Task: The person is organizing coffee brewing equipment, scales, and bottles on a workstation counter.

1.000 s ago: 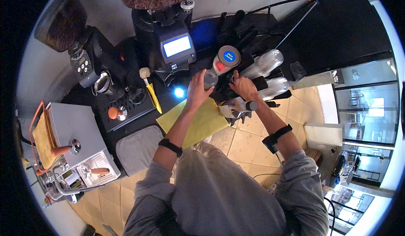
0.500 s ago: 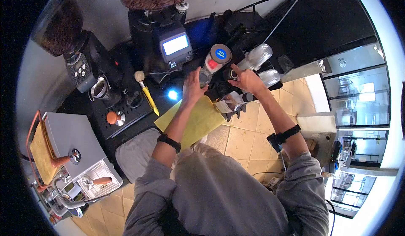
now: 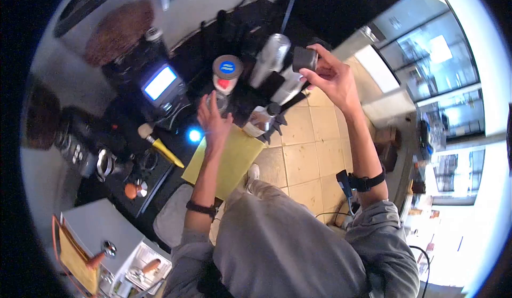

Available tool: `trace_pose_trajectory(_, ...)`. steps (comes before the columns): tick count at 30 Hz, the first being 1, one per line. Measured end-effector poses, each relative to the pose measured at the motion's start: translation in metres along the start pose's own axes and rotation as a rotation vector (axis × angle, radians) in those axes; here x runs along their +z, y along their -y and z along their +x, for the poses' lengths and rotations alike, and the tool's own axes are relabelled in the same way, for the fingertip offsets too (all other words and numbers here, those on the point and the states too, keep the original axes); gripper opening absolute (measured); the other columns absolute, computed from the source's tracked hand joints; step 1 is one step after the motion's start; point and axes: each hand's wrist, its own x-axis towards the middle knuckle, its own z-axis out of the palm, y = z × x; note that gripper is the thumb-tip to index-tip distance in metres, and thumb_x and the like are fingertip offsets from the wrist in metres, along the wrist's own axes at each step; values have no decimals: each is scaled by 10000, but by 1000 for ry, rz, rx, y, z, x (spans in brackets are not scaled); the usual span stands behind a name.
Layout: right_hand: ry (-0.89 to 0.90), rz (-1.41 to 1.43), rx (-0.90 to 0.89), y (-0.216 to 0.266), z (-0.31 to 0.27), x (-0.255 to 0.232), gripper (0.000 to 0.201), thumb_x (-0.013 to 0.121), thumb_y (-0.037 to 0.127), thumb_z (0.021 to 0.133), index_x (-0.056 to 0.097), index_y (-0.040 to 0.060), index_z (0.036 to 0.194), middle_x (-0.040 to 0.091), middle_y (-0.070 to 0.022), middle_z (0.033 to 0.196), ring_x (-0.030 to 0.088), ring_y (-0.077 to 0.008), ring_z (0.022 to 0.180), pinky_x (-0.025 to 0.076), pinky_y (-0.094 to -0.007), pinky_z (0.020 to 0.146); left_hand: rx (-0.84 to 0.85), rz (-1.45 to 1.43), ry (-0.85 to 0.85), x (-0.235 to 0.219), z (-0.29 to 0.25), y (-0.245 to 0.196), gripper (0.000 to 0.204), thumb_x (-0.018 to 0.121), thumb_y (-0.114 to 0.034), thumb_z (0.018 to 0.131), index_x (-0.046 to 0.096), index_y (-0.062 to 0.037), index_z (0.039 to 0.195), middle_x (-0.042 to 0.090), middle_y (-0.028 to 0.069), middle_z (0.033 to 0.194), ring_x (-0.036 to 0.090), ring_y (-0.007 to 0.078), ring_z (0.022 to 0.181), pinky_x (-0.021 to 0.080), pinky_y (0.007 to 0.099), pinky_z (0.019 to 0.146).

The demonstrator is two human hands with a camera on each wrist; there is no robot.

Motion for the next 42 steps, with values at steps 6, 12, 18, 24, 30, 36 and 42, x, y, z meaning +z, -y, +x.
trace_pose_trajectory(6, -177, 366, 120, -17, -104, -57, 542, 710, 79, 869, 485, -53, 1343, 687, -121, 1002, 684, -178, 850, 581, -319, 701, 124, -57, -37, -25, 2, -12, 733, 742, -160, 737, 454, -145, 1412, 440, 166, 1370, 412, 366, 1292, 336, 527, 1034)
trace_pose_trajectory(12, -378, 375, 292, -62, -212, -84, 574, 705, 83, 874, 459, -62, 1372, 666, -135, 1053, 682, -197, 857, 574, -319, 724, 26, 118, 236, 17, 25, 32, 821, 802, -206, 740, 388, -197, 1450, 448, 175, 1366, 462, 368, 1245, 402, 492, 1012)
trace_pose_trajectory(18, -512, 443, 343, -85, -282, -96, 490, 691, 60, 852, 533, -45, 1304, 668, -108, 974, 670, -176, 800, 571, -301, 696, 14, 156, 347, 17, 30, 32, 863, 824, -140, 708, 355, -163, 1433, 503, 218, 1214, 544, 415, 1112, 463, 459, 954)
trace_pose_trajectory(24, -535, 403, 374, -97, -314, -97, 499, 650, 17, 860, 513, -52, 1334, 672, -127, 998, 682, -191, 809, 582, -308, 704, 57, 115, 168, -13, 13, 2, 793, 807, -94, 662, 414, -110, 1350, 461, 220, 1174, 518, 424, 1108, 457, 467, 937)
trace_pose_trajectory(30, -558, 360, 562, -103, -326, -96, 606, 762, 164, 838, 512, -52, 1346, 683, -88, 1000, 670, -140, 824, 549, -291, 786, 193, 53, -46, -59, -20, -13, 732, 897, -200, 618, 499, -15, 1204, 536, 153, 1146, 508, 313, 1102, 403, 416, 992)
trace_pose_trajectory(36, -551, 505, 500, -88, -343, -99, 523, 723, 104, 870, 526, -29, 1336, 682, -99, 1001, 674, -160, 844, 575, -313, 739, -122, -1070, -92, -104, -32, 28, 543, 784, -150, 784, 489, -15, 1219, 591, 123, 1106, 599, 239, 890, 549, 399, 747)
trace_pose_trajectory(42, -749, 473, 519, -66, -399, -114, 505, 731, 143, 868, 555, -61, 1295, 694, -83, 985, 664, -137, 844, 567, -294, 741, -340, -1366, -61, -136, -55, -54, 304, 659, -28, 854, 572, 27, 1140, 628, 137, 1021, 612, 274, 841, 556, 437, 727)
